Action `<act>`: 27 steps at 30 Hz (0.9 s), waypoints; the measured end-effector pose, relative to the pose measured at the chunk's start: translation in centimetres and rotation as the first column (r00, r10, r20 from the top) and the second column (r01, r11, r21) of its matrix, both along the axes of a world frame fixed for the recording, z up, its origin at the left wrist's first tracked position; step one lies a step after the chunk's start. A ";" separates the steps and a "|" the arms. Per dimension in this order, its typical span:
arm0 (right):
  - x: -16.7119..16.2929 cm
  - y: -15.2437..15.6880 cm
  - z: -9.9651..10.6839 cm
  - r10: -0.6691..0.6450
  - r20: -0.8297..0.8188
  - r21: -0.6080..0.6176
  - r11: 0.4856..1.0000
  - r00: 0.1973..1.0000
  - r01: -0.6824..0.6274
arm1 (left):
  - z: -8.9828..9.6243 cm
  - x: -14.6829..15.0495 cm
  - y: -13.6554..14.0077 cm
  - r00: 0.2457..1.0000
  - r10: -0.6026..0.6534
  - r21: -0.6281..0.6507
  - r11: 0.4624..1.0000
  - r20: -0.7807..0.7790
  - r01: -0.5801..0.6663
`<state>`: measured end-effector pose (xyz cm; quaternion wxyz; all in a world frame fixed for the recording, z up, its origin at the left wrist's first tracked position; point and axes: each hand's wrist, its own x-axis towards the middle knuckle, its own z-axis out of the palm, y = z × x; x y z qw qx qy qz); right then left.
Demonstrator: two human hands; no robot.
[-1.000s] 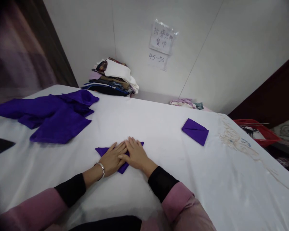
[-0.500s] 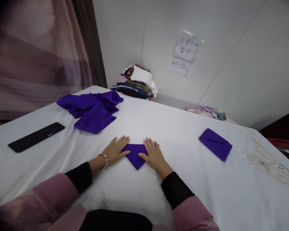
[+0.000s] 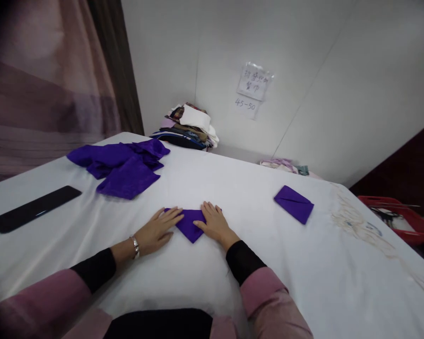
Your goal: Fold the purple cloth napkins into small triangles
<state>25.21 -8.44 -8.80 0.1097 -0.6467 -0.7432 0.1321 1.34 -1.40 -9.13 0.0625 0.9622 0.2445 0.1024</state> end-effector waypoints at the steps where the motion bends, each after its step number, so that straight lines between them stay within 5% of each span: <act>1: 0.0 0.0 0.0 0.001 -0.005 0.004 1.000 1.000 -0.001 | -0.1 0.5 -0.2 0.997 -0.074 0.010 0.997 0.013 0.074; 8: 0.4 0.2 0.0 -0.004 -0.143 -0.003 1.000 0.990 0.004 | 0.0 3.6 1.3 0.974 -0.169 -0.086 0.979 0.151 0.183; 12: 1.3 -0.5 0.7 -0.022 -0.462 -0.028 1.000 0.887 0.010 | 1.7 4.5 2.3 0.978 0.003 -0.283 0.957 0.207 0.057; 16: 2.1 -1.7 1.7 -0.057 -0.831 -0.071 0.997 0.553 -0.003 | 4.0 5.5 3.9 0.966 0.224 -0.744 0.666 0.131 -0.054; 19: 2.3 -1.9 2.2 -0.198 -0.924 -0.207 0.978 0.328 0.010 | 4.8 6.1 5.4 0.962 0.270 -0.899 0.430 0.038 -0.085; 21: 2.4 -1.6 2.3 -0.338 -0.912 -0.338 0.940 0.234 0.039 | 4.7 6.5 6.3 0.952 0.304 -0.939 0.321 -0.025 -0.127; 24: 2.7 -1.0 2.2 -0.442 -0.887 -0.441 0.897 0.133 0.043 | 4.0 7.2 7.2 0.943 0.327 -0.930 0.322 -0.069 -0.180; 27: 3.1 -0.5 1.9 -0.488 -0.864 -0.485 0.873 0.124 0.058 | 3.1 7.9 7.7 0.933 0.352 -0.911 0.357 -0.076 -0.209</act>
